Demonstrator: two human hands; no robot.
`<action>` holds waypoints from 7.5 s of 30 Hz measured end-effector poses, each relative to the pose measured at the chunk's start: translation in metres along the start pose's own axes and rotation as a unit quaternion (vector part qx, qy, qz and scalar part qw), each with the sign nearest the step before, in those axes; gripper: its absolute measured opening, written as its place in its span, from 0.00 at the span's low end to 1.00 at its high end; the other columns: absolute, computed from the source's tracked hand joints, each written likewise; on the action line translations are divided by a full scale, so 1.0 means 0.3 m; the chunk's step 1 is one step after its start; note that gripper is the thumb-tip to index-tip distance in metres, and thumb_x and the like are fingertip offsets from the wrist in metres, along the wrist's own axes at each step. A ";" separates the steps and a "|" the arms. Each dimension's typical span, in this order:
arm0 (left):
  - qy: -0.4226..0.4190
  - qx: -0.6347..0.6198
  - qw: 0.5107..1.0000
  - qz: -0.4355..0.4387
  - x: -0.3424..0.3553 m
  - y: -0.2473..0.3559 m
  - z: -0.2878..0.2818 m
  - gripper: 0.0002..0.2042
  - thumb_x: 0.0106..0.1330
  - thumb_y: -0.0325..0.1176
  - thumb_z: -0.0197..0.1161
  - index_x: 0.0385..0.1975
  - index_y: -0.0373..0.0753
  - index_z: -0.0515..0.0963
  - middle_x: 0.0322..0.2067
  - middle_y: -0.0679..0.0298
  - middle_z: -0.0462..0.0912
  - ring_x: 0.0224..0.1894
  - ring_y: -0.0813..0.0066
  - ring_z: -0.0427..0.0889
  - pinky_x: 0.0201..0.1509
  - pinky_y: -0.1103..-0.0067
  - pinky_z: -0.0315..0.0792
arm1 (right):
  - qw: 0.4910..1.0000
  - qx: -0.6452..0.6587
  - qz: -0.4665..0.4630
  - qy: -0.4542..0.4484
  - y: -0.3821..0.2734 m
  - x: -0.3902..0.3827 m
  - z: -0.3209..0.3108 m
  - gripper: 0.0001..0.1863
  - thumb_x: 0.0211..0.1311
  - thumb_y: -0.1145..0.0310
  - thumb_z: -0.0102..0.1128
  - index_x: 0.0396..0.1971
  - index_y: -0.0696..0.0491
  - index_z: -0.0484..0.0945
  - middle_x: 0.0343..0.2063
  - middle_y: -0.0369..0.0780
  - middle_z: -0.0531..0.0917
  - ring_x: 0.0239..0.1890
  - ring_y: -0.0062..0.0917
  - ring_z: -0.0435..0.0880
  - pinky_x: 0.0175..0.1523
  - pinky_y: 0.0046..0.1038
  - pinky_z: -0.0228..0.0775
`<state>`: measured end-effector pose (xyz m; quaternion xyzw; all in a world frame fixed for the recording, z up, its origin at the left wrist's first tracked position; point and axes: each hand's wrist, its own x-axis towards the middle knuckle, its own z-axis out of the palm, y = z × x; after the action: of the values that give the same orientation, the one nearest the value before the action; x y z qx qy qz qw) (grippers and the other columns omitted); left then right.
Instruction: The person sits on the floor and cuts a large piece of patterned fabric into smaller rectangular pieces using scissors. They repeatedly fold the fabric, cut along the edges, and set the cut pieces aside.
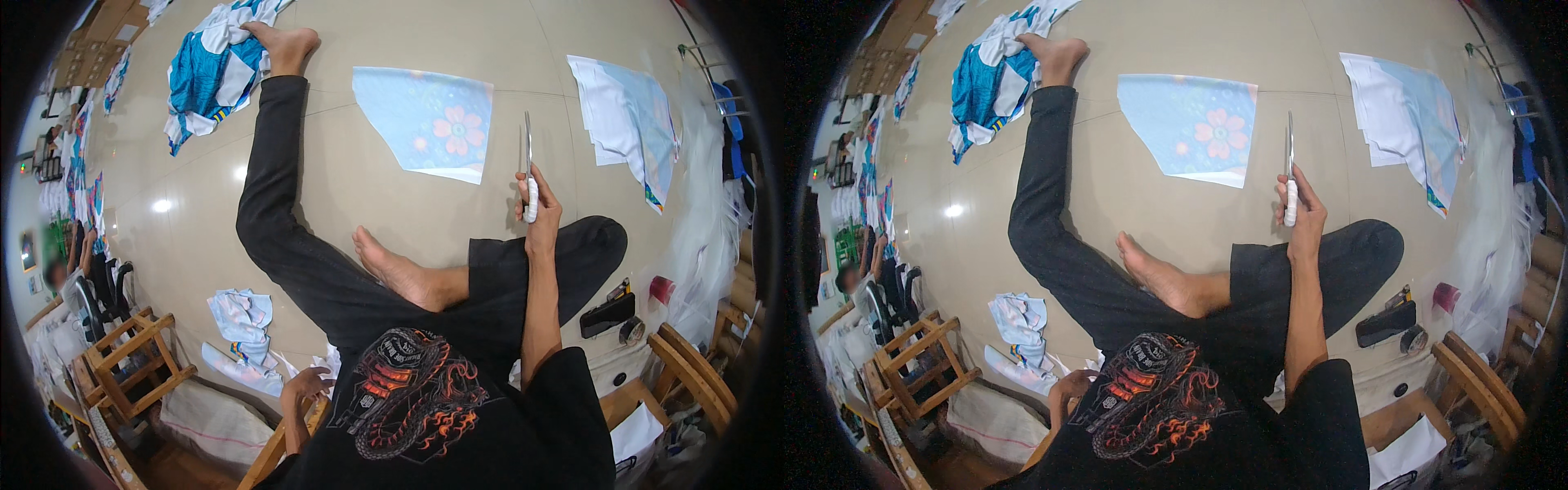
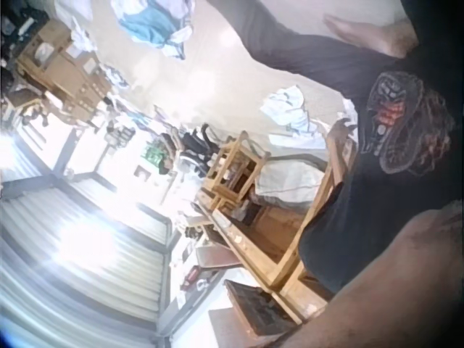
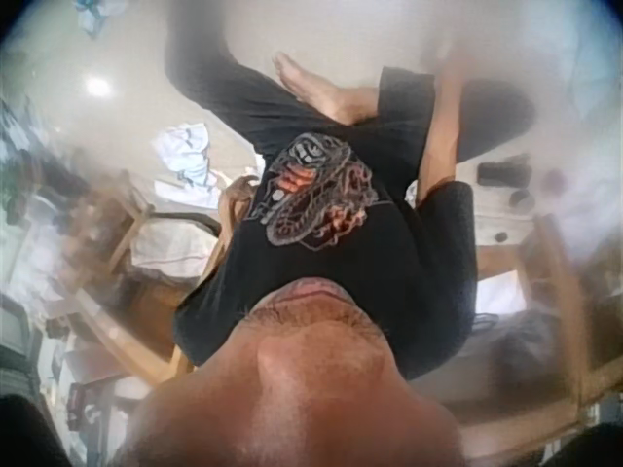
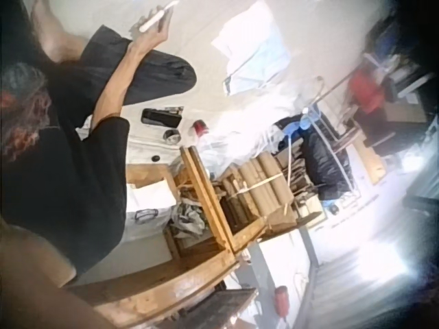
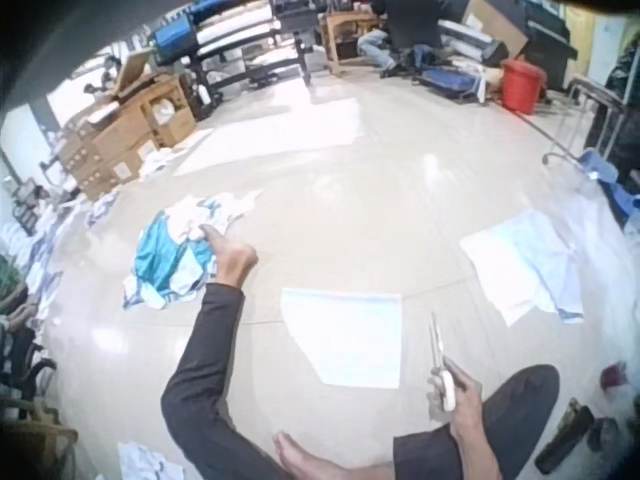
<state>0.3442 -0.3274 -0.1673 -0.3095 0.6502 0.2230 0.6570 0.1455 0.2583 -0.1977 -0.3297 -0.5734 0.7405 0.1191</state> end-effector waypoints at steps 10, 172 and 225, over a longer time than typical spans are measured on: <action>0.486 -0.070 0.641 0.590 -0.211 1.262 -0.199 0.23 0.76 0.38 0.62 0.65 0.32 0.74 0.67 0.45 0.73 0.71 0.50 0.70 0.75 0.62 0.61 | 1.000 -0.002 0.004 -0.006 0.019 0.010 0.011 0.27 0.68 0.76 0.66 0.67 0.56 0.76 0.46 0.41 0.88 0.27 0.12 0.79 0.26 0.18 0.71; 0.582 -0.269 0.632 0.436 0.269 1.841 -0.232 0.10 0.70 0.37 0.59 0.39 0.36 0.77 0.39 0.50 0.83 0.46 0.48 0.82 0.51 0.56 0.74 | 0.992 -0.020 0.014 -0.125 0.180 0.010 0.010 0.28 0.75 0.64 0.62 0.71 0.56 0.70 0.54 0.40 0.85 0.29 0.08 0.75 0.27 0.12 0.68; 0.026 0.276 0.819 0.503 -0.081 0.533 0.173 0.20 0.70 0.31 0.57 0.62 0.39 0.74 0.72 0.55 0.68 0.77 0.53 0.62 0.81 0.53 0.49 | 0.761 -0.634 -0.138 0.009 -0.040 0.040 -0.199 0.30 0.57 0.74 0.70 0.63 0.52 0.78 0.54 0.53 0.77 0.49 0.51 0.84 0.53 0.44 0.79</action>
<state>0.2689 -0.1752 -0.1638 0.2489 0.7668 0.3253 0.4942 0.1713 0.3147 -0.1984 -0.2536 -0.9502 0.1807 -0.0112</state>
